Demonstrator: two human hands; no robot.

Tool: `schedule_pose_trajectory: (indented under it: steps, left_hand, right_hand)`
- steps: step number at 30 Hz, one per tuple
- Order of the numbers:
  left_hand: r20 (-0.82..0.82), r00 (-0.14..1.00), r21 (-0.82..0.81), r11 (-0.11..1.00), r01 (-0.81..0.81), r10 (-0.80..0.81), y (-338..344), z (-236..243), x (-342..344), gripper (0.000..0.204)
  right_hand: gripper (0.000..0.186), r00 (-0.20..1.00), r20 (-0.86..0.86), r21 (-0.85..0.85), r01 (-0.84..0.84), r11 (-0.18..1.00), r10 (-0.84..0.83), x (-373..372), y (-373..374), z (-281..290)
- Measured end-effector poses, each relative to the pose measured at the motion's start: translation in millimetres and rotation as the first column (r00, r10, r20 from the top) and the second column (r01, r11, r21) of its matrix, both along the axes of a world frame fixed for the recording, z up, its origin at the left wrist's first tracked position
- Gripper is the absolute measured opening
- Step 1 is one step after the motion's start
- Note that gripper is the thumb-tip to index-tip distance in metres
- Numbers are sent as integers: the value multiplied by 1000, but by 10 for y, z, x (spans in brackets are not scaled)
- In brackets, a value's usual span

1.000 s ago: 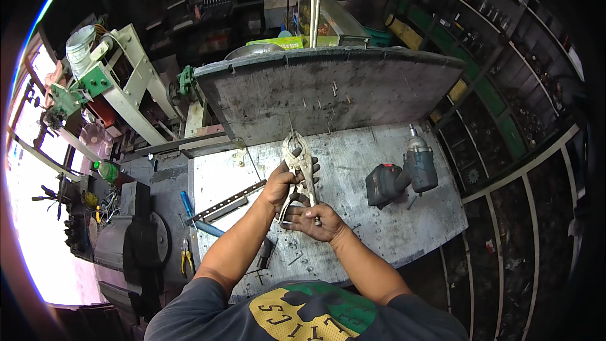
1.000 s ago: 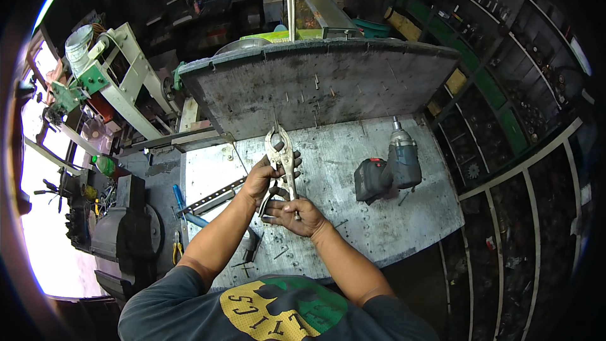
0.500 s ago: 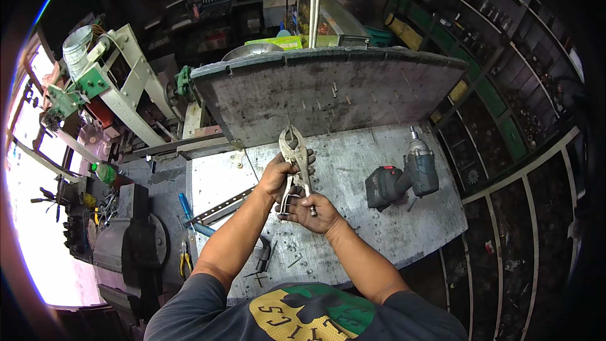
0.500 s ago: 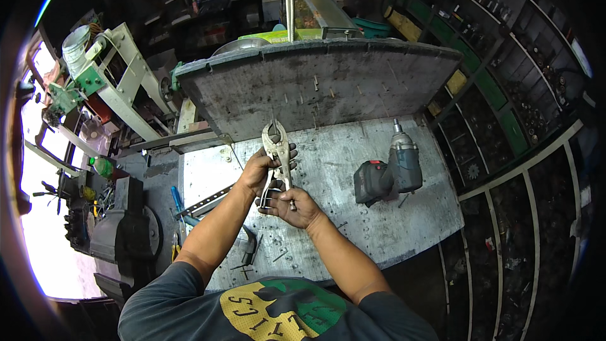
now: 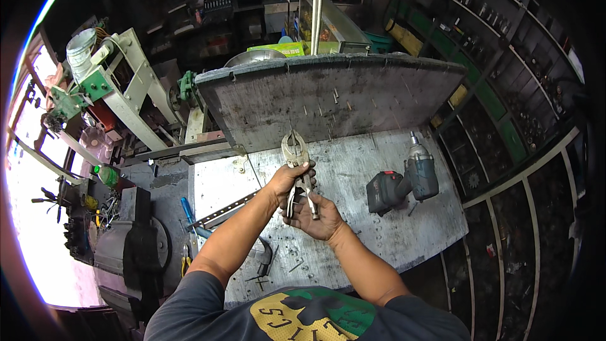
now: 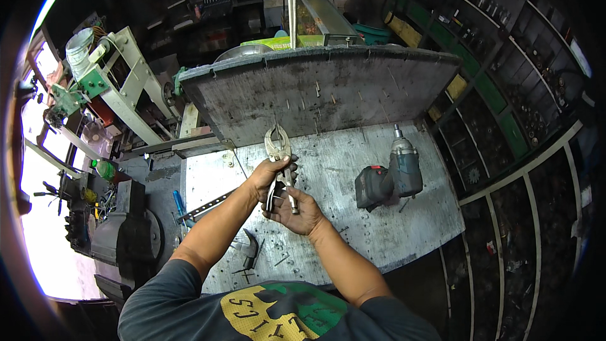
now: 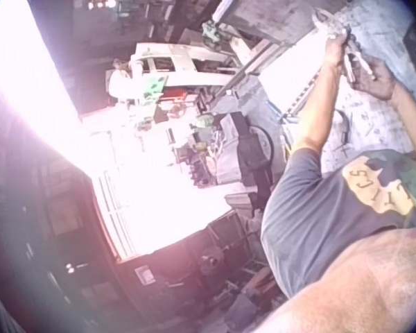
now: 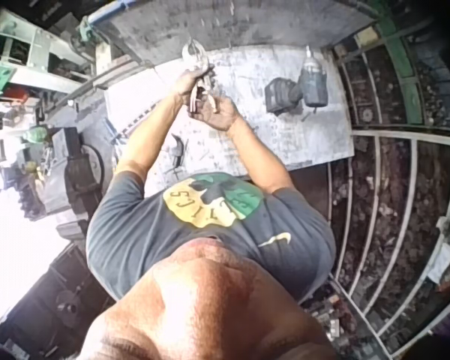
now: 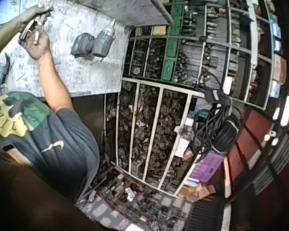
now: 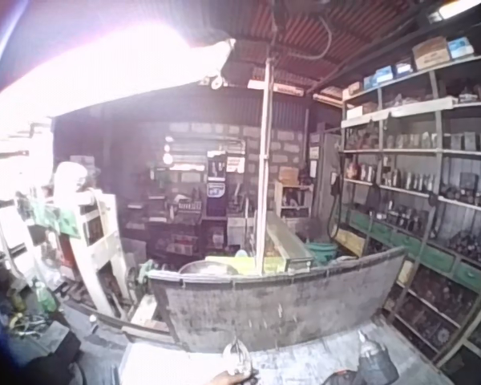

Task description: The person works at a metal workbench in a workshop, using pliers and a hammer to adjust and shape small metal components. They repeatedly pick up, manipulate, and place down the parts while occasionally walking around the bench.

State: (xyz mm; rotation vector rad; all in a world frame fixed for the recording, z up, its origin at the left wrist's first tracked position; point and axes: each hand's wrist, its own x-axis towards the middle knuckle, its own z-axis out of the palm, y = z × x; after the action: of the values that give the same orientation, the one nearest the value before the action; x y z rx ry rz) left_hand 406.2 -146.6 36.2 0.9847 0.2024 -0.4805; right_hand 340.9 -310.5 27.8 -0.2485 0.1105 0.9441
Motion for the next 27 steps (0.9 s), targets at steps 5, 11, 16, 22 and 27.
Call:
schedule_pose_trajectory:
  steps: [5,11,16,22,27]
  left_hand:
    - [71,997,67,997,-48,43,-142,10,40,27]
    - [9,990,100,985,-141,141,-200,-3,42,28]
    - [101,968,413,875,-253,232,-232,130,-77,95]
    - [259,964,715,662,-227,50,-200,122,-5,91]
    - [84,993,-41,996,-75,78,48,-198,28,44]
  right_hand:
    - [25,993,64,-102,-88,991,95,54,-12,2]
    - [17,995,49,-323,-71,944,91,96,2,-99]
    - [28,771,431,-902,388,191,469,142,-45,42]
    - [40,674,536,-833,519,191,508,20,-125,103]
    - [28,977,181,-318,-46,947,108,-119,-145,-201]
